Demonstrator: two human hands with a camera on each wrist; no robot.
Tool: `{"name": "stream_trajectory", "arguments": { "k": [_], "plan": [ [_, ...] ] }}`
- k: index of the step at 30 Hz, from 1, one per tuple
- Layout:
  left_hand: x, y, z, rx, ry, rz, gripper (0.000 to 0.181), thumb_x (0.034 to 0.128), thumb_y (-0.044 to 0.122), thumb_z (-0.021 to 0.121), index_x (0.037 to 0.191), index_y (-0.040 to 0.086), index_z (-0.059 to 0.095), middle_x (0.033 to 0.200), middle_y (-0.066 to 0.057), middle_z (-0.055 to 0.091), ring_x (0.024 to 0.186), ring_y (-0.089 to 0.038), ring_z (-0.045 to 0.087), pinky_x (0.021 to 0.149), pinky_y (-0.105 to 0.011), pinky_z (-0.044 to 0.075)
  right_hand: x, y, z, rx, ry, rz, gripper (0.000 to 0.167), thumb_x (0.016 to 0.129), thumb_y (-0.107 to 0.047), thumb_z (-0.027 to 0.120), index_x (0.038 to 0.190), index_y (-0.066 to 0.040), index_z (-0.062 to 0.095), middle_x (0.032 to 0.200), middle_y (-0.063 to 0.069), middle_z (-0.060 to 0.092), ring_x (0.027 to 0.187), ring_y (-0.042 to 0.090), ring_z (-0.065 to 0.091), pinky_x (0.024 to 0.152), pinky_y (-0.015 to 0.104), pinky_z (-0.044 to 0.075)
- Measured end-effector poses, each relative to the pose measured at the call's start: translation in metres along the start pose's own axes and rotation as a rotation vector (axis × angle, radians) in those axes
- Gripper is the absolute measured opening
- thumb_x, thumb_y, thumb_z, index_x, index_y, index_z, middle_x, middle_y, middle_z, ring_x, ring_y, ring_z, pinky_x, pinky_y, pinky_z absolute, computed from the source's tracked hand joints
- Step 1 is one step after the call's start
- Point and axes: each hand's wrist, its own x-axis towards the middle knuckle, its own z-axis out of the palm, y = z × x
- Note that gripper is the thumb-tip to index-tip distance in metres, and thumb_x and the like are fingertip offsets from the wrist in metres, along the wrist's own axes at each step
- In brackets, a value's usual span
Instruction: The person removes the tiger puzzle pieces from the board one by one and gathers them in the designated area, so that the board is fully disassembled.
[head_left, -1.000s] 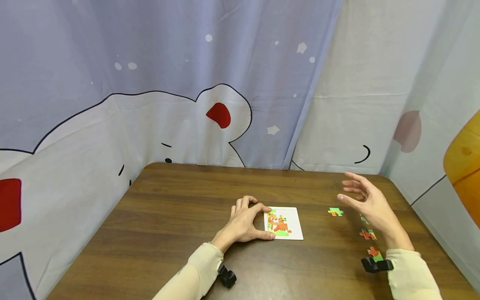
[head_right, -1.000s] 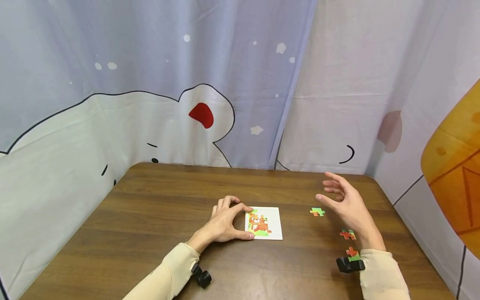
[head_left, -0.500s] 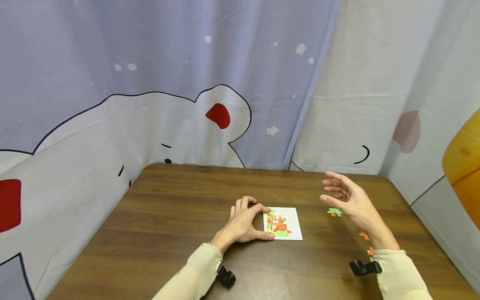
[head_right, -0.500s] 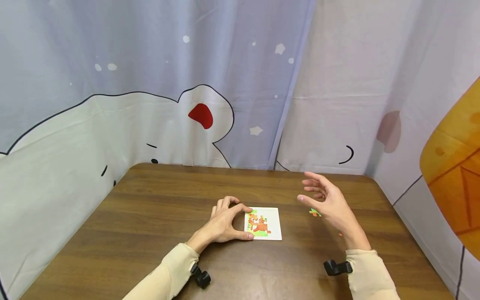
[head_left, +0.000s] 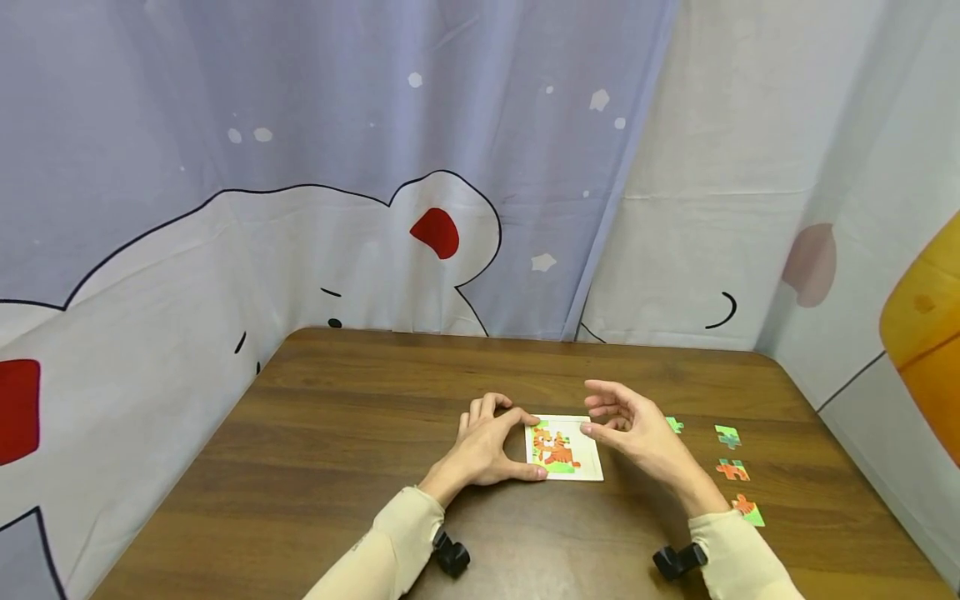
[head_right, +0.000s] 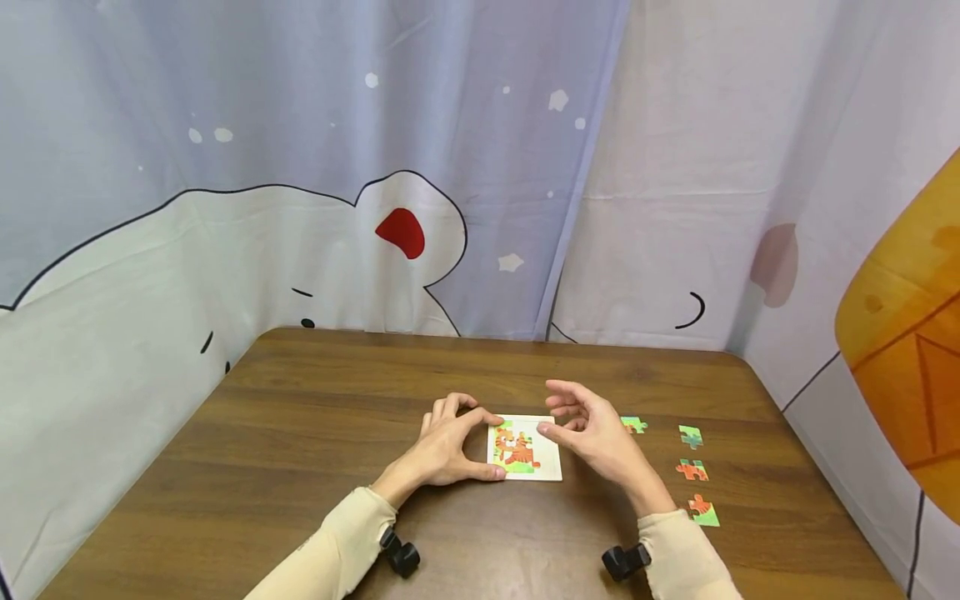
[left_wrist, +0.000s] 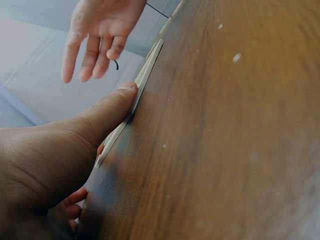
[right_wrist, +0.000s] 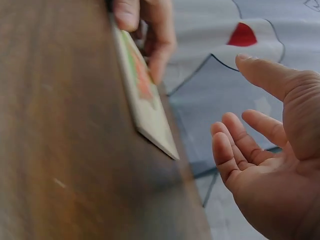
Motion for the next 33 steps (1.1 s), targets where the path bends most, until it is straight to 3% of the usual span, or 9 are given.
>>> {"name": "stream_trajectory", "arguments": {
  "k": [13,22,33],
  "plan": [
    [0.001,-0.003,0.004,0.012,0.004,-0.001,0.078,0.0762,0.064,0.098,0.143,0.032,0.073,0.154,-0.011,0.047,0.142,-0.035,0.04,0.108,-0.052,0.035,0.001,0.022,0.022,0.007,-0.073,0.019,0.063,0.096,-0.012,0.089,0.15,0.008,0.061,0.128,0.025,0.069,0.114,0.039,0.068,0.09,0.026,0.057],
    [0.001,-0.002,0.002,0.011,0.004,0.002,0.077,0.077,0.064,0.098,0.143,0.032,0.072,0.154,-0.01,0.047,0.142,-0.035,0.04,0.108,-0.053,0.035,0.0,0.028,0.025,-0.056,-0.059,0.015,0.055,0.094,-0.014,0.091,0.143,0.002,0.07,0.122,0.018,0.07,0.109,0.03,0.065,0.086,0.025,0.054],
    [0.0,0.0,0.001,0.011,0.002,-0.001,0.078,0.077,0.063,0.098,0.143,0.032,0.072,0.155,-0.01,0.047,0.143,-0.035,0.04,0.109,-0.053,0.034,-0.003,0.027,0.028,-0.185,-0.083,-0.047,0.051,0.088,-0.02,0.097,0.134,-0.007,0.078,0.106,0.009,0.064,0.093,0.02,0.058,0.082,0.028,0.049]
  ]
}}
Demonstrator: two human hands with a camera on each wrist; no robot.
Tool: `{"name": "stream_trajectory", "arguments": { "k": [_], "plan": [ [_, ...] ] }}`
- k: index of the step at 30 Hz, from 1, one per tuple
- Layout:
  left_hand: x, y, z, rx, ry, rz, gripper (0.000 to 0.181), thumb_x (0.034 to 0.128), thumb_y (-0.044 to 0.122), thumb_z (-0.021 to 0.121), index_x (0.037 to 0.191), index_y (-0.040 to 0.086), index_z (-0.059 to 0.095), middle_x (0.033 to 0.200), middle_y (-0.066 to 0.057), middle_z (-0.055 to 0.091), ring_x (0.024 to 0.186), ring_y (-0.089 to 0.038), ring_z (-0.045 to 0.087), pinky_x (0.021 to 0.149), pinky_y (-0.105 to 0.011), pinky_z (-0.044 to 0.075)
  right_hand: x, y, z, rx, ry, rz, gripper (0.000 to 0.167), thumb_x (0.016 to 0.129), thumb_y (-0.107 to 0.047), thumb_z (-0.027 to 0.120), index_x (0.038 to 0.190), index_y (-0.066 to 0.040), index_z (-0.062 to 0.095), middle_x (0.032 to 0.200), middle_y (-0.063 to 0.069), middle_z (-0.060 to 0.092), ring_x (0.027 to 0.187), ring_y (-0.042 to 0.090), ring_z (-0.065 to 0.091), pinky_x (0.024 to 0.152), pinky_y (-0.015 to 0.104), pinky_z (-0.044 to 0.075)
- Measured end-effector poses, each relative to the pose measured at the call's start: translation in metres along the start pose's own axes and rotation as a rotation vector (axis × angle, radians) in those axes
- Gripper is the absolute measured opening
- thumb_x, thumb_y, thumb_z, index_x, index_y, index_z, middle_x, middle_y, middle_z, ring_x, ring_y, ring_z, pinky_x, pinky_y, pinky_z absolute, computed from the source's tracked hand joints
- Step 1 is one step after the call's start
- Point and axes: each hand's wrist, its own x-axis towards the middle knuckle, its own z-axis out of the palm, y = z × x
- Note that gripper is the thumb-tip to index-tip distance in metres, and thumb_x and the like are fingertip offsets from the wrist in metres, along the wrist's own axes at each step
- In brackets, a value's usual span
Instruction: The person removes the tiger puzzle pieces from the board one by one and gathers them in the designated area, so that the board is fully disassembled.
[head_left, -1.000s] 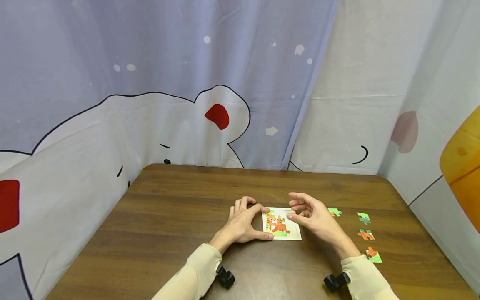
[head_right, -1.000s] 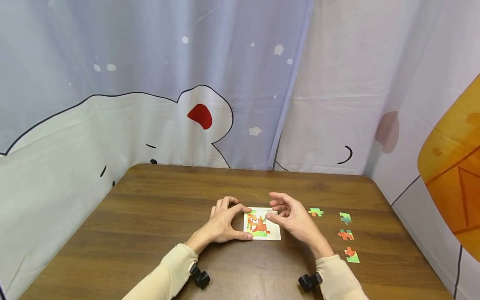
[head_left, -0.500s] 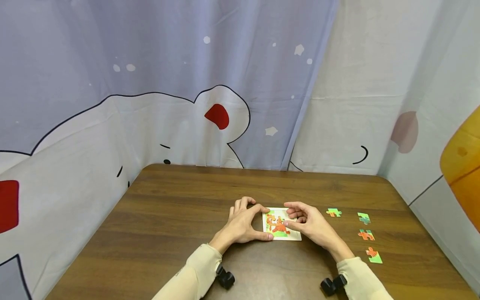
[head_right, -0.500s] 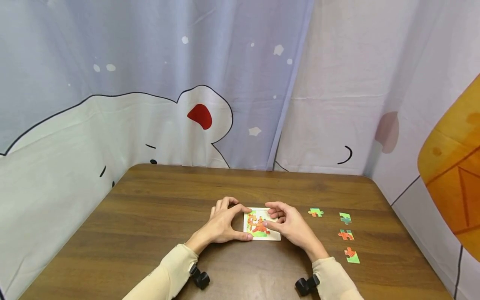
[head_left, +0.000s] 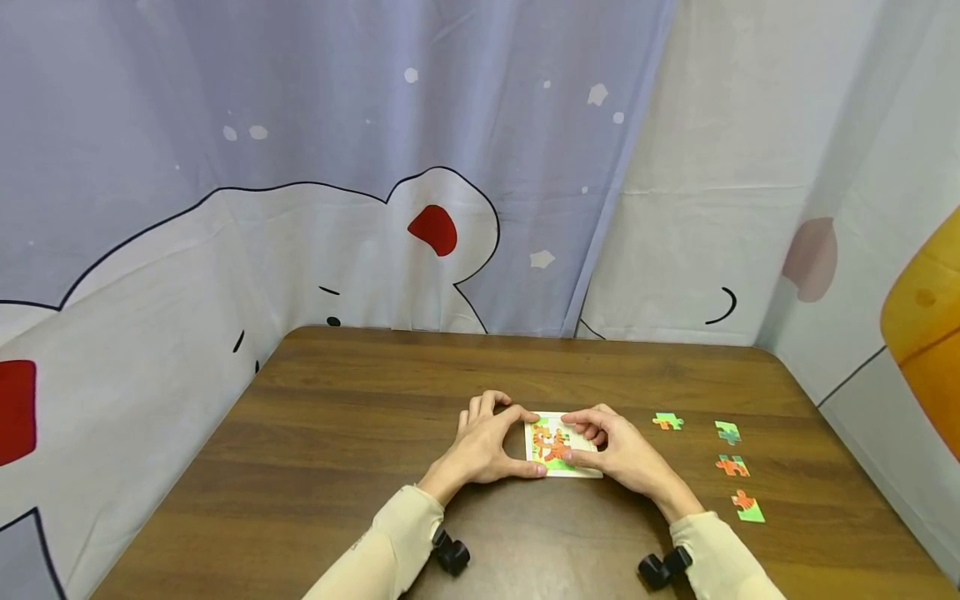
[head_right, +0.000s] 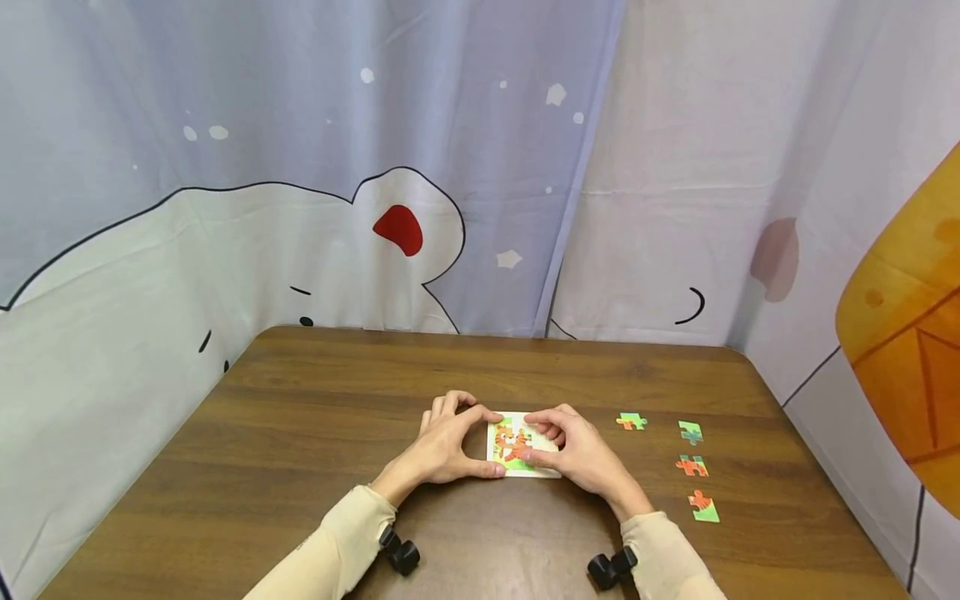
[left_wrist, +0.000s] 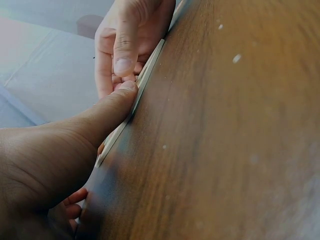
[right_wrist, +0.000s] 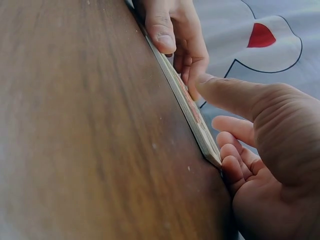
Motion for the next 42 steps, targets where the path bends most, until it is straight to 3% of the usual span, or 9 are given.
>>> {"name": "stream_trajectory", "arguments": {
  "k": [12,28,42],
  "plan": [
    [0.001,0.0,0.001,0.0,-0.005,0.001,0.078,0.0775,0.063,0.098,0.144,0.032,0.072,0.155,-0.01,0.047,0.142,-0.035,0.04,0.109,-0.054,0.034,-0.002,0.002,-0.001,-0.093,-0.039,0.0,0.052,0.084,-0.025,0.1,0.131,-0.013,0.08,0.104,0.003,0.06,0.092,0.016,0.054,0.082,0.027,0.045],
    [0.001,0.0,0.002,-0.006,-0.01,0.006,0.077,0.0783,0.064,0.097,0.144,0.032,0.072,0.156,-0.01,0.046,0.142,-0.034,0.04,0.109,-0.053,0.034,0.003,-0.005,-0.002,-0.028,-0.111,0.068,0.053,0.087,-0.02,0.098,0.134,-0.009,0.077,0.113,0.01,0.058,0.099,0.023,0.05,0.087,0.03,0.044],
    [0.001,-0.002,0.001,-0.004,-0.003,0.009,0.077,0.0777,0.063,0.098,0.143,0.03,0.072,0.156,-0.011,0.047,0.143,-0.035,0.039,0.109,-0.056,0.034,0.006,-0.009,0.003,-0.024,-0.095,0.095,0.053,0.085,-0.012,0.097,0.132,-0.006,0.074,0.114,0.009,0.057,0.105,0.024,0.05,0.093,0.032,0.043]
  ]
}}
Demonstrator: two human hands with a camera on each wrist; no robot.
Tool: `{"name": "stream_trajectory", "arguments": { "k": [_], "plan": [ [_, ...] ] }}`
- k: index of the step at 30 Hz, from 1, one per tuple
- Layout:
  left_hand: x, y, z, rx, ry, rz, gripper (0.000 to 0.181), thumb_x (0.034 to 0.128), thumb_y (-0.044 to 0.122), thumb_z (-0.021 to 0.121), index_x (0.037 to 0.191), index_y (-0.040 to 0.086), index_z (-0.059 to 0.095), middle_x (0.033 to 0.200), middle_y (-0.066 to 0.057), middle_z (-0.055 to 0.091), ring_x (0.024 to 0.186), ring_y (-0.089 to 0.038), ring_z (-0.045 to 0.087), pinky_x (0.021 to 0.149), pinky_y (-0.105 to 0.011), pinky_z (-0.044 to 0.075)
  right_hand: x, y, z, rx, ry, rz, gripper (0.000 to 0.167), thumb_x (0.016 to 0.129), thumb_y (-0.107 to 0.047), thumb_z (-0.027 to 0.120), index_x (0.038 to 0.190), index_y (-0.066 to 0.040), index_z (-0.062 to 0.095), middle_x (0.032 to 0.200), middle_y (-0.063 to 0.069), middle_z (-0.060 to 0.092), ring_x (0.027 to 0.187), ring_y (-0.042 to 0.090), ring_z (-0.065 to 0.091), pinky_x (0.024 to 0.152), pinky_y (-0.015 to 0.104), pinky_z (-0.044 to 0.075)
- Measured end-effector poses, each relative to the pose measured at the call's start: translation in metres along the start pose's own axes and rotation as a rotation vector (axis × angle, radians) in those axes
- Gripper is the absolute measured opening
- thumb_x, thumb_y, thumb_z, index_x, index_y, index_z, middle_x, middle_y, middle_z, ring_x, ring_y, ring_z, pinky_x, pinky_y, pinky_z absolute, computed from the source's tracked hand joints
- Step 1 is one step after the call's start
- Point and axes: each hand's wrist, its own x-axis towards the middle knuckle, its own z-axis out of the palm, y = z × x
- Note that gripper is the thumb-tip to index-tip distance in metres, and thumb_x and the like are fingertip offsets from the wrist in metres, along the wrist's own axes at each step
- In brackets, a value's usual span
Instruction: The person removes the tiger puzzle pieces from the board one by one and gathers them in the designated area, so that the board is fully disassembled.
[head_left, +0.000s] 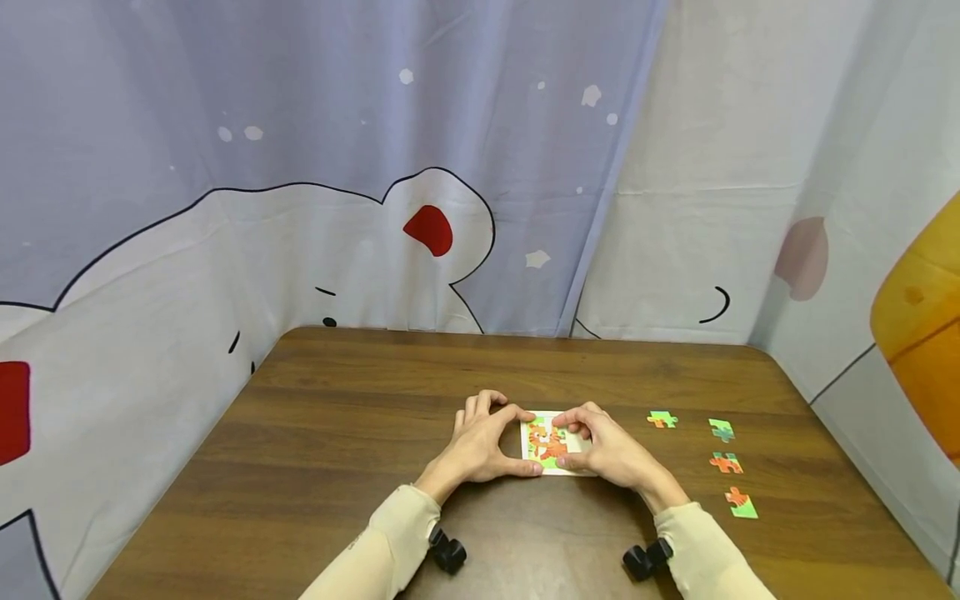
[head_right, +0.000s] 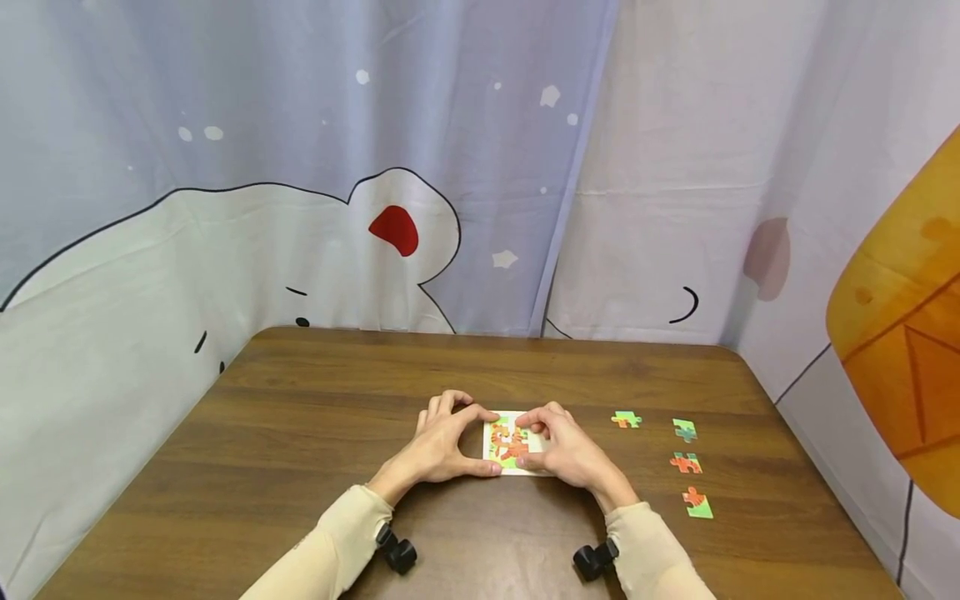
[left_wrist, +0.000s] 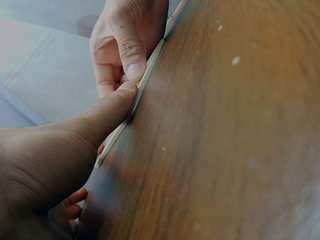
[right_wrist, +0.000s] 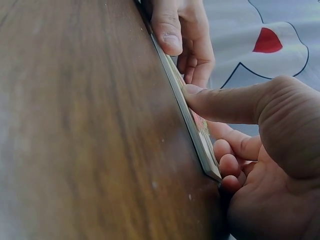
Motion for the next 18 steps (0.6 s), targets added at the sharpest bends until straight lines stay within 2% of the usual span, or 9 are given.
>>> {"name": "stream_trajectory", "arguments": {
  "k": [12,18],
  "plan": [
    [-0.0005,0.0018,-0.0022,0.002,-0.004,-0.013,0.077,0.0777,0.062,0.098,0.143,0.031,0.072,0.156,-0.011,0.047,0.144,-0.035,0.039,0.109,-0.054,0.035,0.0007,-0.001,0.0002,0.051,0.007,-0.011,0.057,0.083,-0.009,0.098,0.133,-0.007,0.07,0.12,0.01,0.063,0.098,0.025,0.052,0.084,0.031,0.044],
    [-0.0011,0.0019,-0.0013,0.002,-0.006,-0.012,0.077,0.078,0.063,0.098,0.143,0.031,0.072,0.156,-0.011,0.047,0.145,-0.035,0.039,0.11,-0.055,0.034,0.0001,0.0033,0.0,0.069,0.032,-0.01,0.05,0.086,-0.008,0.096,0.132,-0.007,0.075,0.116,0.008,0.068,0.094,0.024,0.056,0.081,0.028,0.045]
  ]
}}
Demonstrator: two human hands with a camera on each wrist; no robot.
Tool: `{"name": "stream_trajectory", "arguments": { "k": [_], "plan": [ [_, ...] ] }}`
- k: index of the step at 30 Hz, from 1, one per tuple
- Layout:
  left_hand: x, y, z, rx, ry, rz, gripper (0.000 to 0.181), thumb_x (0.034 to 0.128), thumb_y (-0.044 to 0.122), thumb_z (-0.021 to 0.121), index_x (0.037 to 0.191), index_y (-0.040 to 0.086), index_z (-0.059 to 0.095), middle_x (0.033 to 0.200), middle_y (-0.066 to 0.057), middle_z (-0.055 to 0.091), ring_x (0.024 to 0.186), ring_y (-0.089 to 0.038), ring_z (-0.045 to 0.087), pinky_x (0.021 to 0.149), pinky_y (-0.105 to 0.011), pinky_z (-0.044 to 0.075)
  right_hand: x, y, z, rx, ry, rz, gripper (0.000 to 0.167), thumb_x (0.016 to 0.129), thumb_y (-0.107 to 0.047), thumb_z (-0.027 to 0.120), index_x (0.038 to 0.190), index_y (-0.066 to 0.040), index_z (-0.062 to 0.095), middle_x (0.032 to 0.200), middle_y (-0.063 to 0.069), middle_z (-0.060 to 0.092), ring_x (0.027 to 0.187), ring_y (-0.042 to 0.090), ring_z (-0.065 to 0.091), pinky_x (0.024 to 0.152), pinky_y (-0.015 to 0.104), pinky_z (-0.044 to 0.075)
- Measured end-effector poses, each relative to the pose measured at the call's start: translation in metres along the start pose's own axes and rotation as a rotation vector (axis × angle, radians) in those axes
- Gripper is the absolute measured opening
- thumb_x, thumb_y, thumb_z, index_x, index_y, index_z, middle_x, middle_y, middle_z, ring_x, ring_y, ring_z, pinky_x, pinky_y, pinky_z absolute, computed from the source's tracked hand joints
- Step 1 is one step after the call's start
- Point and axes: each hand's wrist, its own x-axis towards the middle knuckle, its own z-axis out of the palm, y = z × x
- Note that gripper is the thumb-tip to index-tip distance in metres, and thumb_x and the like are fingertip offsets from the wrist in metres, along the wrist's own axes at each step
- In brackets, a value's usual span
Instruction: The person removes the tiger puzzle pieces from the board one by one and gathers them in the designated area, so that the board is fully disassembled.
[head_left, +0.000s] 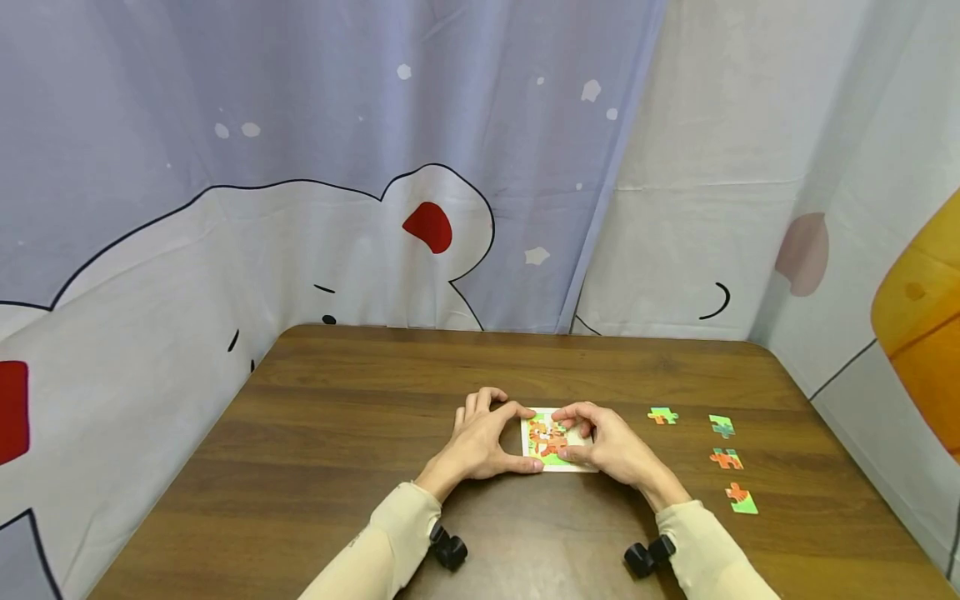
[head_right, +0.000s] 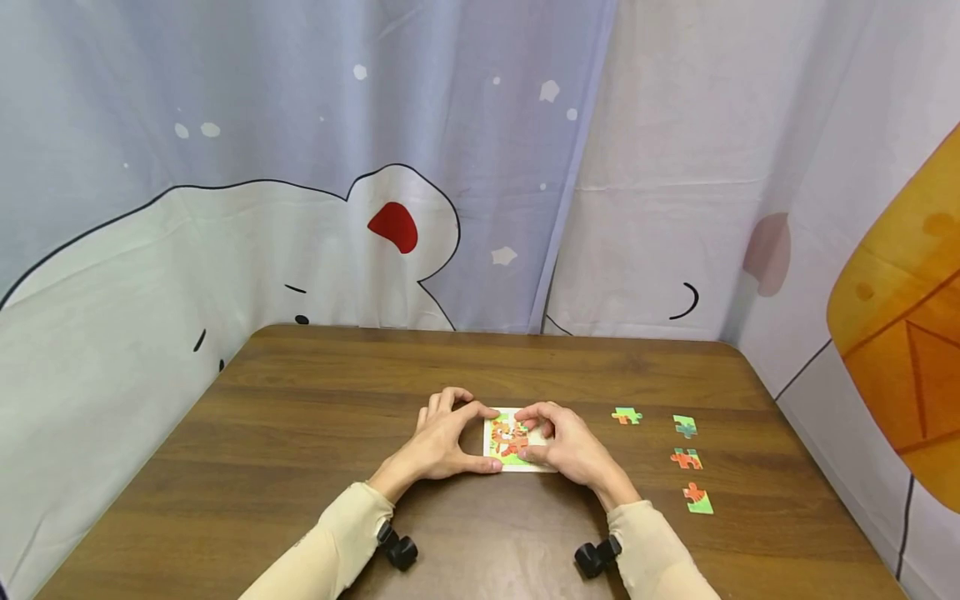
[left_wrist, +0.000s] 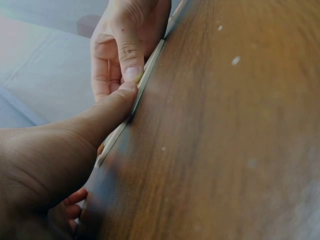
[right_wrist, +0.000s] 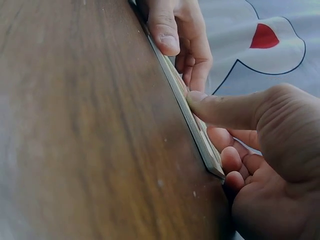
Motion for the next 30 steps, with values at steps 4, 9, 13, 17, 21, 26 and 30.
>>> {"name": "stream_trajectory", "arguments": {
  "k": [4,9,13,17,21,26,30],
  "plan": [
    [0.0006,0.0,-0.0001,-0.003,-0.001,0.006,0.077,0.0783,0.063,0.098,0.143,0.031,0.072,0.156,-0.012,0.047,0.144,-0.035,0.039,0.11,-0.055,0.034,-0.0004,0.001,-0.0006,0.006,0.017,0.002,0.048,0.088,-0.009,0.095,0.133,-0.007,0.078,0.115,0.008,0.07,0.094,0.023,0.056,0.081,0.027,0.045],
    [0.0012,-0.0008,0.0007,0.001,-0.003,0.014,0.077,0.0783,0.064,0.097,0.143,0.03,0.072,0.156,-0.012,0.047,0.144,-0.035,0.039,0.108,-0.055,0.035,-0.0004,0.002,-0.0013,-0.021,0.016,-0.008,0.047,0.088,-0.012,0.095,0.132,-0.008,0.079,0.115,0.007,0.071,0.093,0.022,0.057,0.081,0.027,0.045],
    [0.001,-0.001,0.0006,0.001,-0.006,0.012,0.077,0.0787,0.064,0.097,0.144,0.031,0.072,0.156,-0.012,0.047,0.145,-0.035,0.039,0.109,-0.055,0.034,0.0004,0.0032,-0.001,-0.045,0.013,-0.011,0.045,0.088,-0.013,0.095,0.13,-0.009,0.08,0.115,0.005,0.072,0.093,0.02,0.057,0.082,0.027,0.046],
    [0.0008,-0.0012,0.0007,-0.005,-0.007,0.01,0.077,0.079,0.063,0.097,0.144,0.031,0.072,0.157,-0.011,0.046,0.145,-0.036,0.038,0.111,-0.056,0.034,0.0008,0.0041,-0.0003,-0.055,0.019,-0.011,0.044,0.088,-0.015,0.096,0.129,-0.009,0.08,0.115,0.004,0.072,0.093,0.02,0.057,0.082,0.028,0.046],
    [0.001,-0.0016,0.001,-0.005,-0.005,0.008,0.077,0.0786,0.063,0.097,0.144,0.031,0.072,0.156,-0.011,0.046,0.145,-0.035,0.038,0.111,-0.056,0.034,0.0005,0.0033,-0.0009,-0.07,0.031,-0.02,0.044,0.088,-0.018,0.097,0.129,-0.011,0.081,0.115,0.004,0.072,0.094,0.02,0.058,0.083,0.03,0.047],
    [0.0013,-0.002,0.0017,0.0,-0.001,0.01,0.077,0.0782,0.064,0.097,0.143,0.031,0.072,0.156,-0.011,0.047,0.145,-0.035,0.039,0.11,-0.056,0.034,-0.0002,0.0018,-0.0019,-0.052,0.033,-0.035,0.044,0.088,-0.018,0.097,0.128,-0.009,0.082,0.112,0.007,0.072,0.091,0.02,0.058,0.08,0.028,0.047],
    [0.0004,-0.0018,0.0013,0.0,-0.002,0.008,0.077,0.0781,0.064,0.098,0.143,0.031,0.072,0.156,-0.011,0.047,0.145,-0.035,0.039,0.11,-0.056,0.034,-0.0005,0.0021,-0.0029,-0.016,0.021,-0.043,0.045,0.089,-0.017,0.096,0.13,-0.007,0.081,0.112,0.01,0.071,0.09,0.022,0.058,0.077,0.026,0.046]
  ]
}}
